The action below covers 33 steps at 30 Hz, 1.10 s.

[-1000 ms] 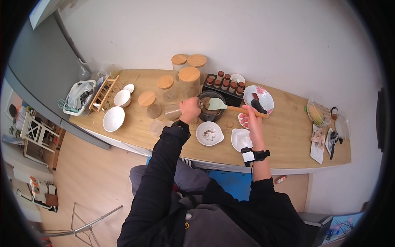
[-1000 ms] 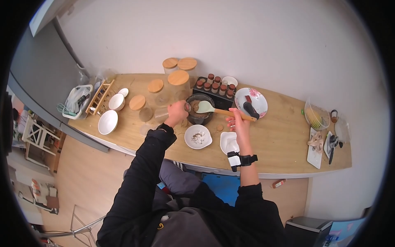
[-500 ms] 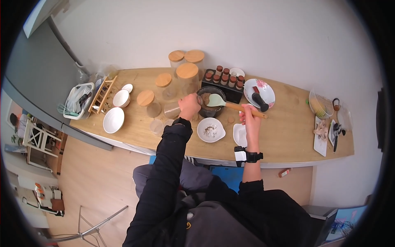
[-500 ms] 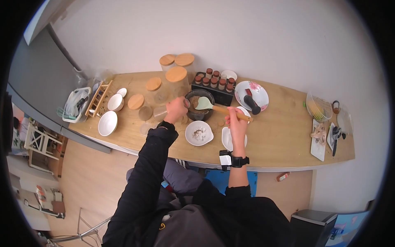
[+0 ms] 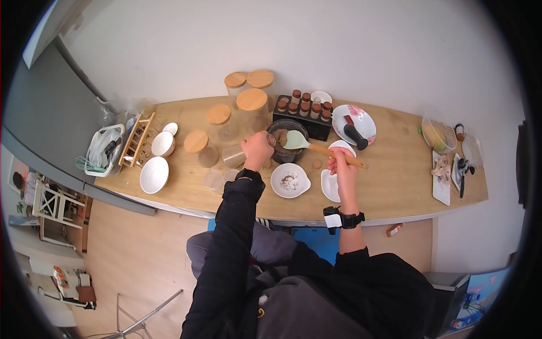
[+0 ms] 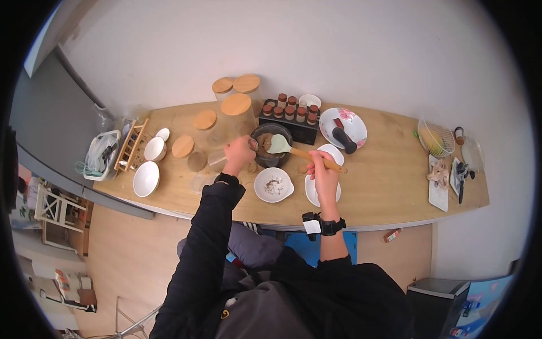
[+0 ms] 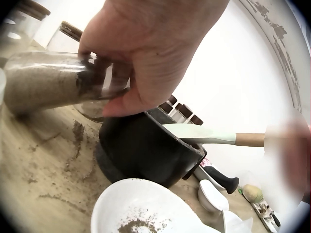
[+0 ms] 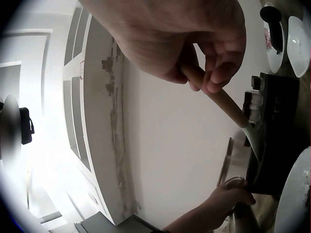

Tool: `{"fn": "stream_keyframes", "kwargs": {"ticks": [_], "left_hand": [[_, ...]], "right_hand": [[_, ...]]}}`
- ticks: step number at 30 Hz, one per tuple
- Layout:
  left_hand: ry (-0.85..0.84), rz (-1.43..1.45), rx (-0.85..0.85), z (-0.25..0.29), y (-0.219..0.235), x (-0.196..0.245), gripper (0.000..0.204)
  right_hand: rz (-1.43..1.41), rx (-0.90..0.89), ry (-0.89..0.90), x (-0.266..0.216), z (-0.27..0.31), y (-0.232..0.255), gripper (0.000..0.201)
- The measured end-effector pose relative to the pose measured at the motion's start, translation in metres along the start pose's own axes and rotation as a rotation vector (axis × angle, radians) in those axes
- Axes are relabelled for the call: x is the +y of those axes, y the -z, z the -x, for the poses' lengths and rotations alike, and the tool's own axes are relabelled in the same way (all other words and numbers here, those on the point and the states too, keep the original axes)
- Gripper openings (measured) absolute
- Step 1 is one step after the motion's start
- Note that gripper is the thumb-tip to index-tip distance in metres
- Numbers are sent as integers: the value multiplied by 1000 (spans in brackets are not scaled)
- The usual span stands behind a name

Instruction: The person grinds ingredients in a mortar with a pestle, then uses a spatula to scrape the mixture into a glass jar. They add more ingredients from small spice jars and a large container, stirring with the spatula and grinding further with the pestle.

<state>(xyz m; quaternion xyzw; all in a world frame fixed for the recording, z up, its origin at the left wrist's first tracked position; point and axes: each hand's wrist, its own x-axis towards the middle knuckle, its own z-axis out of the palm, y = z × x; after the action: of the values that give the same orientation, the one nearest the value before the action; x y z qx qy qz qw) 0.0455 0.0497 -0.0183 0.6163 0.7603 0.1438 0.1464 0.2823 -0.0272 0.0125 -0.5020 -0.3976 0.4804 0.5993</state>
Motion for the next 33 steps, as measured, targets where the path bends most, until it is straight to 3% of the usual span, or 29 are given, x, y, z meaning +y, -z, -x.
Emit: {"fn": "stream_keyframes", "kwargs": {"ticks": [13,33], "left_hand": [[20,7,41,-3,-6,-3,18],[0,21,2,1,0,-1,14]], "right_hand": [[90,-57,157,0,9,12,20],[-225,13,-62,24,13,18,24]]}}
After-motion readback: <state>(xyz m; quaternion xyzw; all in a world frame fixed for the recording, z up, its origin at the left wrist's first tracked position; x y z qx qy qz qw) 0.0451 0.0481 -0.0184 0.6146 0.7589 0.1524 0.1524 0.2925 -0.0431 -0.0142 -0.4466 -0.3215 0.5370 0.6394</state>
